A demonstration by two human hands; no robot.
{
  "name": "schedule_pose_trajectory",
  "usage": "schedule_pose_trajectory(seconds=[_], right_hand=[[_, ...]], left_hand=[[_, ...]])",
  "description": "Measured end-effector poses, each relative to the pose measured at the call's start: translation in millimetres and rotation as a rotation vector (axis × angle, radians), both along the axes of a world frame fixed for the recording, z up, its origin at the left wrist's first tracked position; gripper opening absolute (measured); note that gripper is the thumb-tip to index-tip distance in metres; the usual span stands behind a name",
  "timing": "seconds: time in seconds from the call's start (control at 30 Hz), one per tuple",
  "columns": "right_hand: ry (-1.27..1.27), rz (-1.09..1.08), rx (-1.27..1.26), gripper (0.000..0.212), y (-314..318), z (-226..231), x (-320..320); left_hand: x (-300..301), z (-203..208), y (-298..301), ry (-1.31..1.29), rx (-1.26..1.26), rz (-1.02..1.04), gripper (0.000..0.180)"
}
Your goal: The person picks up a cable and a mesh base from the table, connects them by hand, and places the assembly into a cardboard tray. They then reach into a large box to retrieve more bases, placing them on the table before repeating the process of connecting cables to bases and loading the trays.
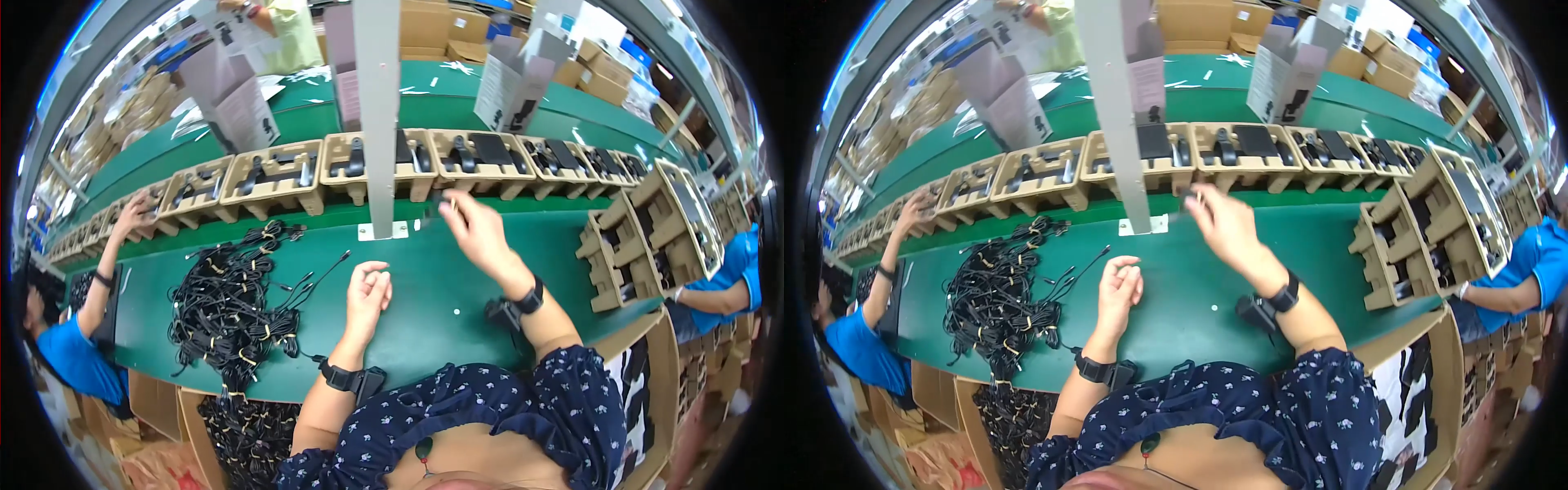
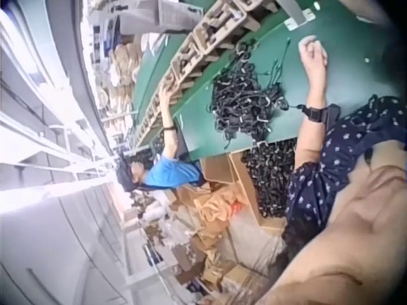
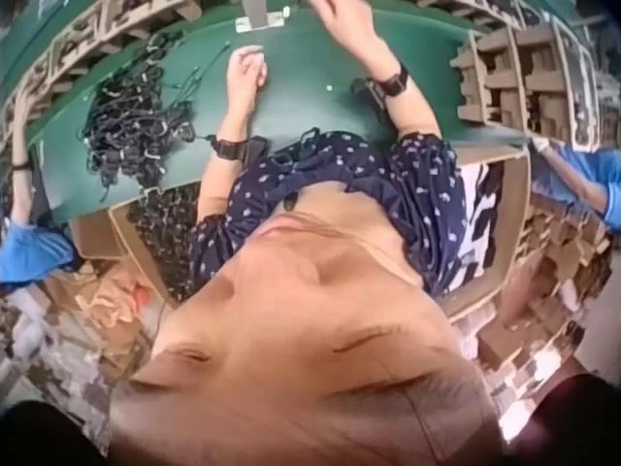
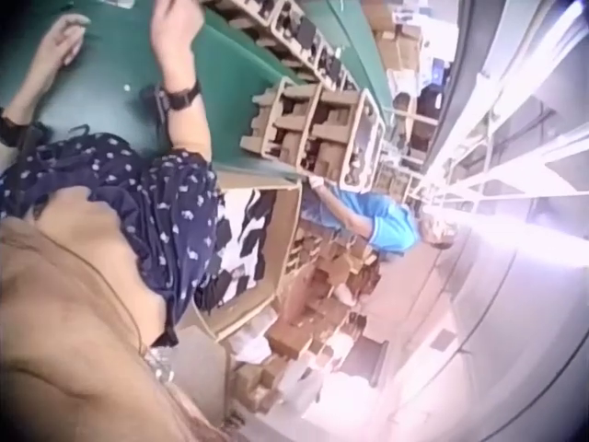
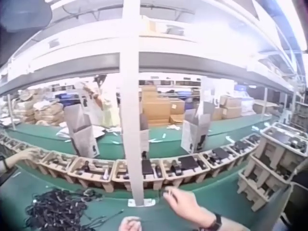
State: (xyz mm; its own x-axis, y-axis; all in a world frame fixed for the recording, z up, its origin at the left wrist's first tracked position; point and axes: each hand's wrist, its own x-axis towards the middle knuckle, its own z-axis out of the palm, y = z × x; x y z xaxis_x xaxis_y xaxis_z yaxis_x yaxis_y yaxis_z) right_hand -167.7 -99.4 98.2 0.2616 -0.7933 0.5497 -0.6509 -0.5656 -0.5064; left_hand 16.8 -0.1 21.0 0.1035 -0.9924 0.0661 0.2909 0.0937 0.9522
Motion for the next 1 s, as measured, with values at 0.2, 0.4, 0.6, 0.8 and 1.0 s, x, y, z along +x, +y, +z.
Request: schedule_pose_trajectory(seconds=[0.2,0.4,0.6,0.8,1.0], right_hand=[[0.123,-0.309,0.025,0.034,-79.9,41.1,-15.0],[0.352,-0.308,0.071,0.034,-153.5,26.0,-14.8],[0.138,-0.158,0.310,0.039,-183.7,32.1,-10.6],[0.453,-0.327,0.314,0.037,-194.9,32.4,-26.9],[0.551,-0.394,-0.090,0.022,-200.3,-3.1,-18.7]], left_hand=[[-0.9,-7.7,-0.4,-0.015,0.006,-0.014,0.011],[3.2,-3.3,1.7,0.006,0.054,0.062,0.011],[3.0,-4.3,2.7,0.029,0.061,0.057,0.011],[4.1,-3.4,3.3,0.047,0.068,0.035,0.008],[1.8,-4.1,2.7,0.033,0.078,0.025,0.009]])
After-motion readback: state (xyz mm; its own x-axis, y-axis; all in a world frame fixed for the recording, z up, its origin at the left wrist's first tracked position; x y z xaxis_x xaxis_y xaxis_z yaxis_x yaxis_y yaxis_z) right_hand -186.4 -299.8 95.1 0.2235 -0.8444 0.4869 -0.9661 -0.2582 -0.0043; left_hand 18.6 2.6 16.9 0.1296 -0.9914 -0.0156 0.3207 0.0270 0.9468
